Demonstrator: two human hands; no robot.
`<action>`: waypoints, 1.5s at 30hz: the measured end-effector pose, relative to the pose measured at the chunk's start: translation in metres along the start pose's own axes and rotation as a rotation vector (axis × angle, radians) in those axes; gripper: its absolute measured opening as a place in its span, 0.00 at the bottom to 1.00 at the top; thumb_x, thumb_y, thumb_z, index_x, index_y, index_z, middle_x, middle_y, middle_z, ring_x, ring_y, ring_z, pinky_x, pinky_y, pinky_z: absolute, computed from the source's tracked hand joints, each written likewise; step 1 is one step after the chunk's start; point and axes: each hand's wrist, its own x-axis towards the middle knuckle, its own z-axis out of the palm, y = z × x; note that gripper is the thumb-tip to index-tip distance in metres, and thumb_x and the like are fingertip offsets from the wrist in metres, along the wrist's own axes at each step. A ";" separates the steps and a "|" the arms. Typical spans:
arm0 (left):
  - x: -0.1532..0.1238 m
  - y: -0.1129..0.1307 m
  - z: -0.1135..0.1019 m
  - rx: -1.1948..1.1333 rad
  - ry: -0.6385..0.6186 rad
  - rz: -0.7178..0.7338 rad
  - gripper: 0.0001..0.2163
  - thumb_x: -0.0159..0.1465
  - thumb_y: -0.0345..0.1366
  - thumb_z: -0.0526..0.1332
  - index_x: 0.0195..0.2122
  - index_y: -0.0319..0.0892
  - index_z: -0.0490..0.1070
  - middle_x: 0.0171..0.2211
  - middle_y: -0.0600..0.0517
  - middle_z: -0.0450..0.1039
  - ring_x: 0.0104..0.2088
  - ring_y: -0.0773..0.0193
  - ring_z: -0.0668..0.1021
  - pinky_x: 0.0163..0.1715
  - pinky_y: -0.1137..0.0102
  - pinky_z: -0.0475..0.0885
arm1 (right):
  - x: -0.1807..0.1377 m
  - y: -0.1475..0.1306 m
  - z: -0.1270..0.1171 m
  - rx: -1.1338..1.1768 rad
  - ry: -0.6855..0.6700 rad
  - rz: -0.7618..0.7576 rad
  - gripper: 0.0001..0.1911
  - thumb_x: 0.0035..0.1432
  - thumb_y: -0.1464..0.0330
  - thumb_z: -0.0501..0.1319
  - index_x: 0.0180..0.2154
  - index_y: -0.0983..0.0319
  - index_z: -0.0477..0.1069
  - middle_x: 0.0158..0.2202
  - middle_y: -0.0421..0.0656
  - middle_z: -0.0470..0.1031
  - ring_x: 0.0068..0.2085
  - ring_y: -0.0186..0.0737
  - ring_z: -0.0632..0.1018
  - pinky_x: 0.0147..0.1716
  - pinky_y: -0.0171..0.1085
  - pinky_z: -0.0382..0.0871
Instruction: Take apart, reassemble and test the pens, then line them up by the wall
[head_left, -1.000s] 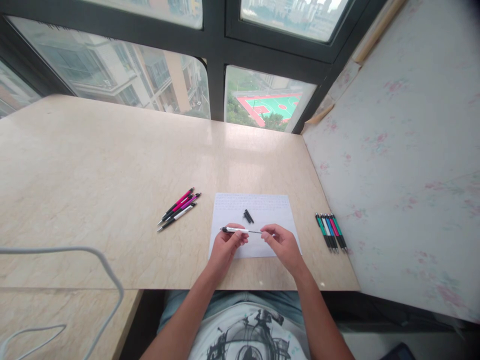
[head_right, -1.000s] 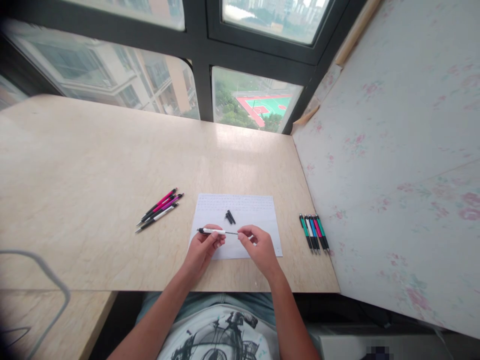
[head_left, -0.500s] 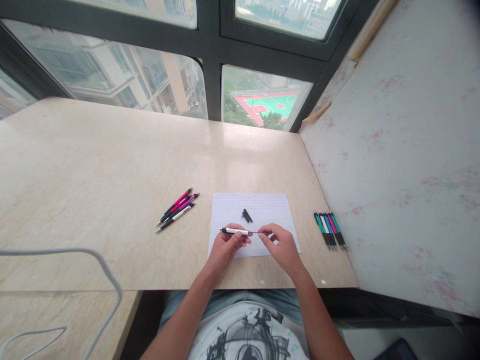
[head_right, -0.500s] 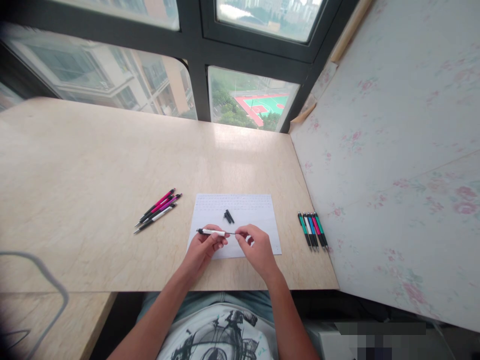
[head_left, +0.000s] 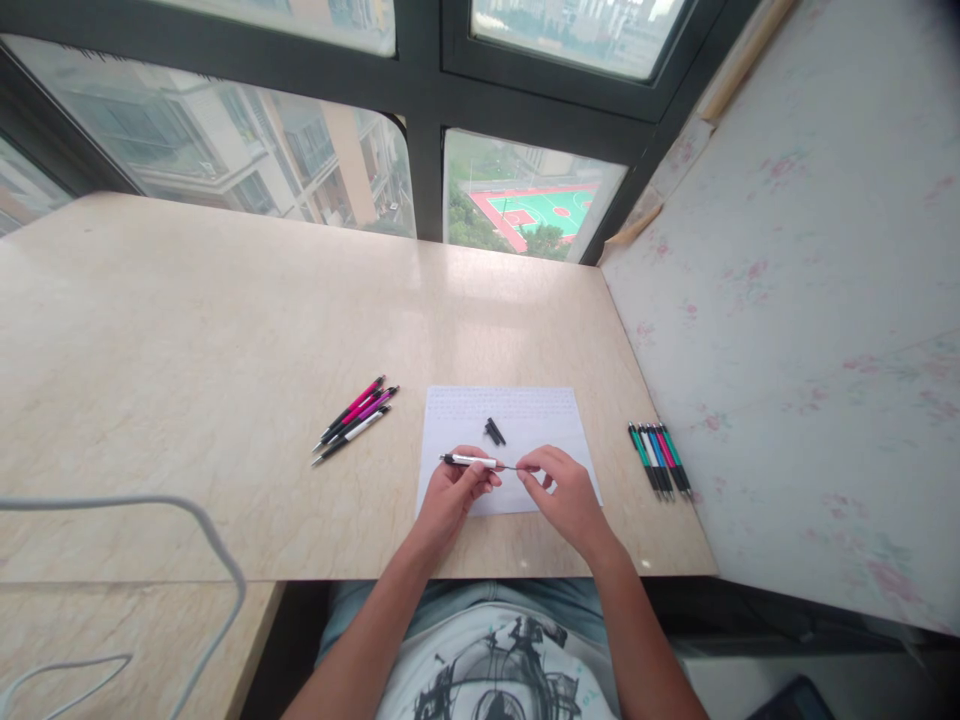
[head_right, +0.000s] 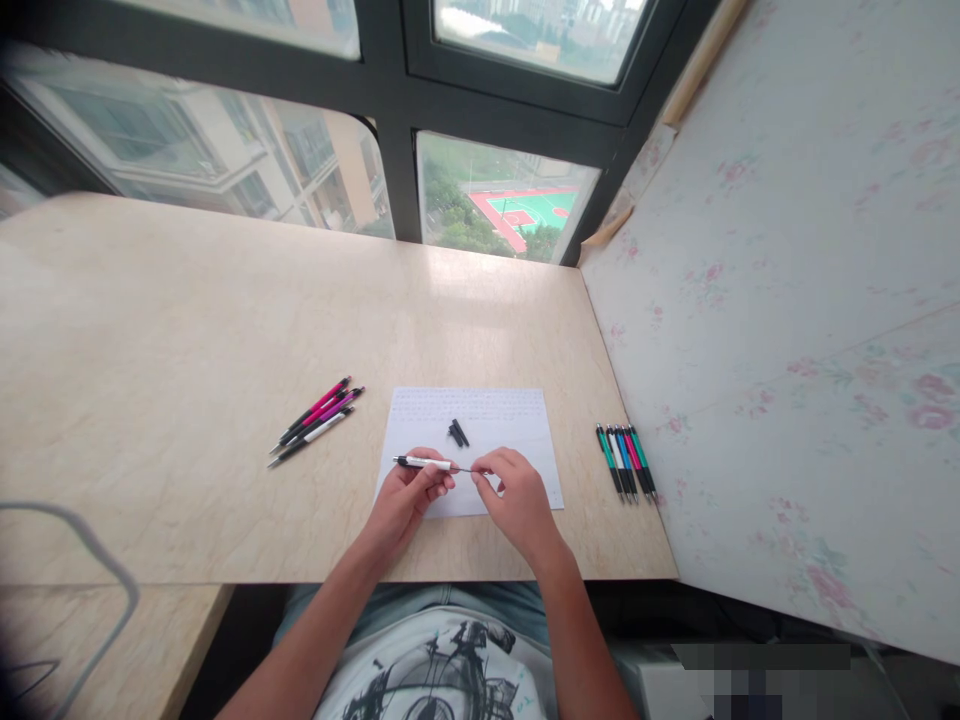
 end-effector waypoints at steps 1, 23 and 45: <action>0.000 0.000 0.000 0.002 -0.001 0.003 0.08 0.60 0.37 0.65 0.37 0.39 0.71 0.35 0.47 0.78 0.32 0.66 0.77 0.33 0.72 0.70 | 0.000 0.000 -0.001 -0.009 0.003 -0.002 0.06 0.59 0.71 0.59 0.34 0.58 0.74 0.33 0.42 0.75 0.36 0.39 0.75 0.27 0.34 0.70; 0.001 -0.003 -0.004 -0.033 0.003 0.016 0.08 0.62 0.37 0.64 0.39 0.40 0.69 0.34 0.49 0.76 0.32 0.67 0.76 0.34 0.73 0.69 | 0.000 -0.002 -0.008 -0.037 -0.022 0.004 0.09 0.64 0.70 0.56 0.32 0.60 0.72 0.31 0.42 0.73 0.35 0.38 0.73 0.30 0.35 0.67; -0.002 0.001 0.000 -0.041 -0.025 -0.045 0.10 0.61 0.39 0.65 0.40 0.40 0.69 0.41 0.45 0.79 0.37 0.64 0.80 0.38 0.72 0.72 | -0.001 -0.001 -0.002 -0.025 -0.008 -0.037 0.06 0.62 0.71 0.58 0.35 0.58 0.74 0.33 0.43 0.74 0.37 0.40 0.74 0.28 0.34 0.70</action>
